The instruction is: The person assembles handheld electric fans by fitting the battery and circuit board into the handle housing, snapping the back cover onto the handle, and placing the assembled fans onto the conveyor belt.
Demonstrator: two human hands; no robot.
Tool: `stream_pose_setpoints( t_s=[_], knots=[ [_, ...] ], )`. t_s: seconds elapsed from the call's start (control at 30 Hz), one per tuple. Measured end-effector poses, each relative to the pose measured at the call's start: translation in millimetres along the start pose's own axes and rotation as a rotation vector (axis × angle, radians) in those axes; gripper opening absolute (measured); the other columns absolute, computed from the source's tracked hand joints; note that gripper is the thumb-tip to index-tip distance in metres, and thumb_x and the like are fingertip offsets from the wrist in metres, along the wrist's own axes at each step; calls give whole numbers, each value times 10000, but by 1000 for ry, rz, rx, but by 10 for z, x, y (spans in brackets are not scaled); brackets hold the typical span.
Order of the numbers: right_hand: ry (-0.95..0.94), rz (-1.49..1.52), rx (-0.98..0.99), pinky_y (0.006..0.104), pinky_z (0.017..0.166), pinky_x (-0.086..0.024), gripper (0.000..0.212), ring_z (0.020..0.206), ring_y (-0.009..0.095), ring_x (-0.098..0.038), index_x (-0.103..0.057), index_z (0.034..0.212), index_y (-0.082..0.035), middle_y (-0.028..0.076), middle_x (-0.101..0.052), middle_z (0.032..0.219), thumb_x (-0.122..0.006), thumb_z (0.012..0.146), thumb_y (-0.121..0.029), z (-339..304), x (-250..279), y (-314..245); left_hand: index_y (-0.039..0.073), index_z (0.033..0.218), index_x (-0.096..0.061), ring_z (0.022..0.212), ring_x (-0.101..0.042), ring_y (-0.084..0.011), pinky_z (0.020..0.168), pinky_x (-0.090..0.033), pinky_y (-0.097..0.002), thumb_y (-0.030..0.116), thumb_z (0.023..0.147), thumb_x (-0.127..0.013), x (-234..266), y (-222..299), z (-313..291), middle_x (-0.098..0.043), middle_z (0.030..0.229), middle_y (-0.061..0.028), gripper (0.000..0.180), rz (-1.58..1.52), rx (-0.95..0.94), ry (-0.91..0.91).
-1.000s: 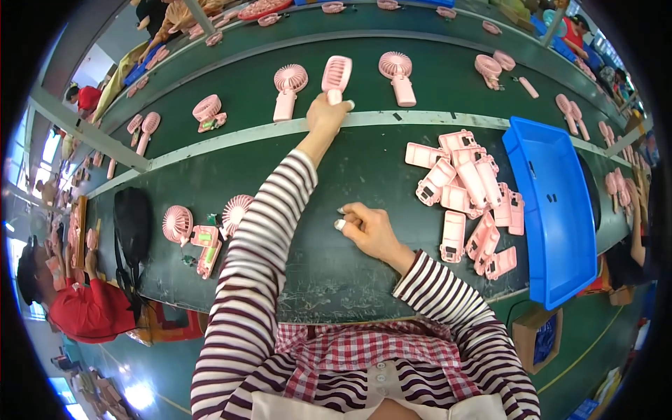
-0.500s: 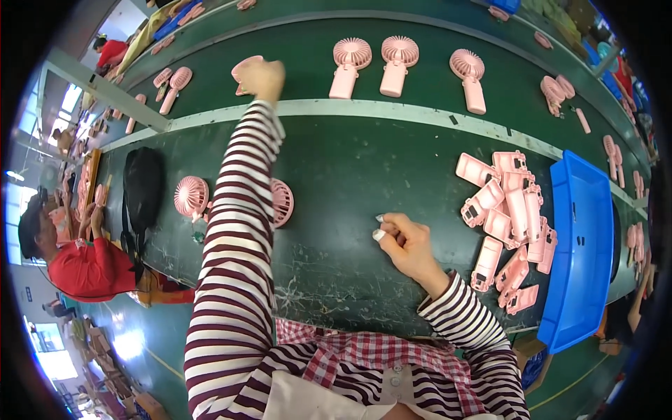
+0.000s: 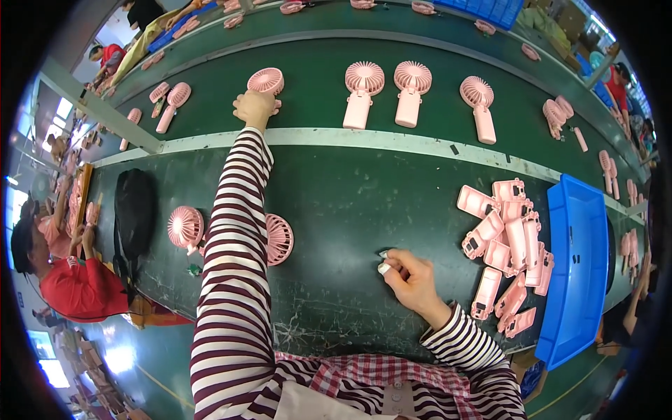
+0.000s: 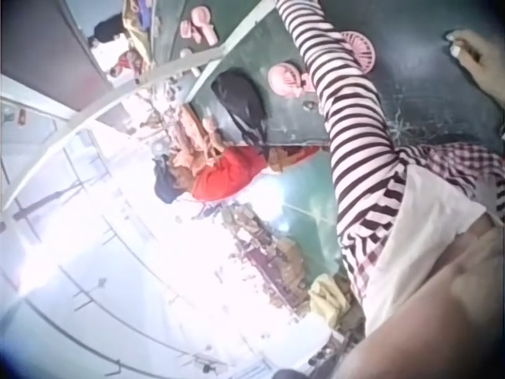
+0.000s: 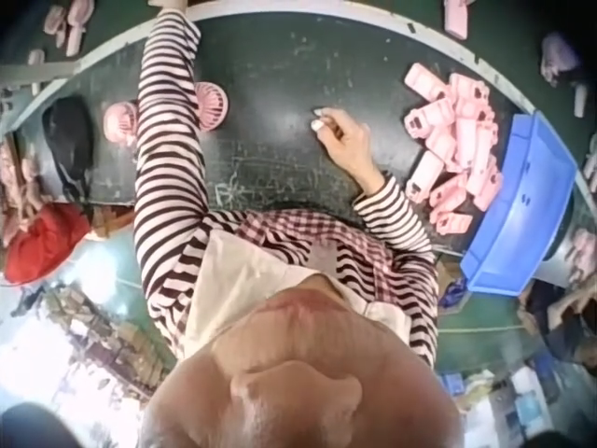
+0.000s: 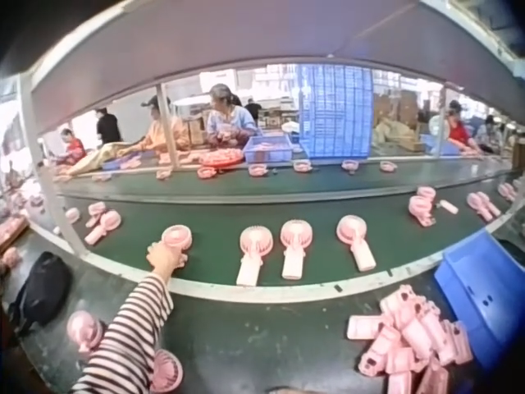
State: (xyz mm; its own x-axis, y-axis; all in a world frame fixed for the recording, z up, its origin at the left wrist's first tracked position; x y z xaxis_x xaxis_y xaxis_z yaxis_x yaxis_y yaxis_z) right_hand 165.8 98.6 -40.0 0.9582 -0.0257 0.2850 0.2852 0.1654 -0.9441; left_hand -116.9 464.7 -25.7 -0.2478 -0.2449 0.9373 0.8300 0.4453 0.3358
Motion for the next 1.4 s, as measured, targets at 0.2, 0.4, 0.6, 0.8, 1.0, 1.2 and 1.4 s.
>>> stream_pose_setpoints(
  t_s=[0.2,0.4,0.6,0.8,1.0,1.2,1.4],
  knots=[
    [23,-13,76,205,449,-385,186,483,50,-490,-604,910,-11,42,-633,653,-656,751,-91,-4,-38,-3,-6,837,-674,743,-637,-290,680,-507,-366,288,705,-572,290,-184,-92,-662,785,-132,338,-278,-235,37],
    [31,94,28,195,482,-382,253,533,39,-498,-573,988,9,23,-628,698,-647,773,-103,-29,-3,88,-58,930,-609,773,-611,-235,641,-518,-315,197,744,-563,1005,-63,-1123,-620,849,-144,319,-991,-306,-436],
    [-37,763,-245,331,738,-492,424,935,233,-574,-396,1229,-25,145,-544,1063,-513,888,-249,45,-136,-253,-49,848,-621,630,-619,-145,578,-493,-253,143,694,-665,1245,-323,-2481,-633,739,-94,251,-818,-559,-390],
    [91,902,-348,375,792,-501,374,957,220,-569,-421,1196,-21,112,-549,1078,-520,881,-197,-286,-127,-500,-48,836,-602,729,-634,-174,626,-509,-263,86,695,-675,826,-684,-3818,-614,901,-124,208,-1035,-529,-363],
    [304,753,-332,347,781,-497,341,921,179,-581,-459,1164,-6,89,-567,1062,-513,834,-72,-780,316,-299,-29,1096,-538,931,-584,-213,772,-464,-291,144,730,-660,885,-800,-4227,-539,1150,-166,423,-883,-1045,-364],
    [373,783,-226,398,856,-469,394,1016,232,-567,-403,1224,-28,101,-549,1133,-536,870,-139,-1006,624,-160,6,1147,-517,1004,-545,-317,864,-429,-380,204,735,-658,1004,-980,-4455,-521,1173,-170,479,-348,-1305,-174],
    [285,986,-87,455,874,-464,363,996,306,-576,-392,1217,-40,139,-542,1136,-503,890,-151,-980,554,-204,28,1209,-467,1088,-477,-303,884,-403,-391,171,667,-675,1127,-737,-4499,-511,1177,-158,597,-350,-1156,-187]
  ],
)
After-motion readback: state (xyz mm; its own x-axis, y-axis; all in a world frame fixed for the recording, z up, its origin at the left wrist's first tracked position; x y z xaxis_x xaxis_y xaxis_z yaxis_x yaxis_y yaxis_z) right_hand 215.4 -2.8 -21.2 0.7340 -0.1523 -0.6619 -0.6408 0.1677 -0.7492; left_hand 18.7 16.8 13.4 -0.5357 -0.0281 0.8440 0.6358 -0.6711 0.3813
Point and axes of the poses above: each hand's wrist, its own z-axis towards the middle knuckle, its own x-axis out of the back of the hand, y = z × x, the point moved 3 cm from there along z, towards the middle knuckle
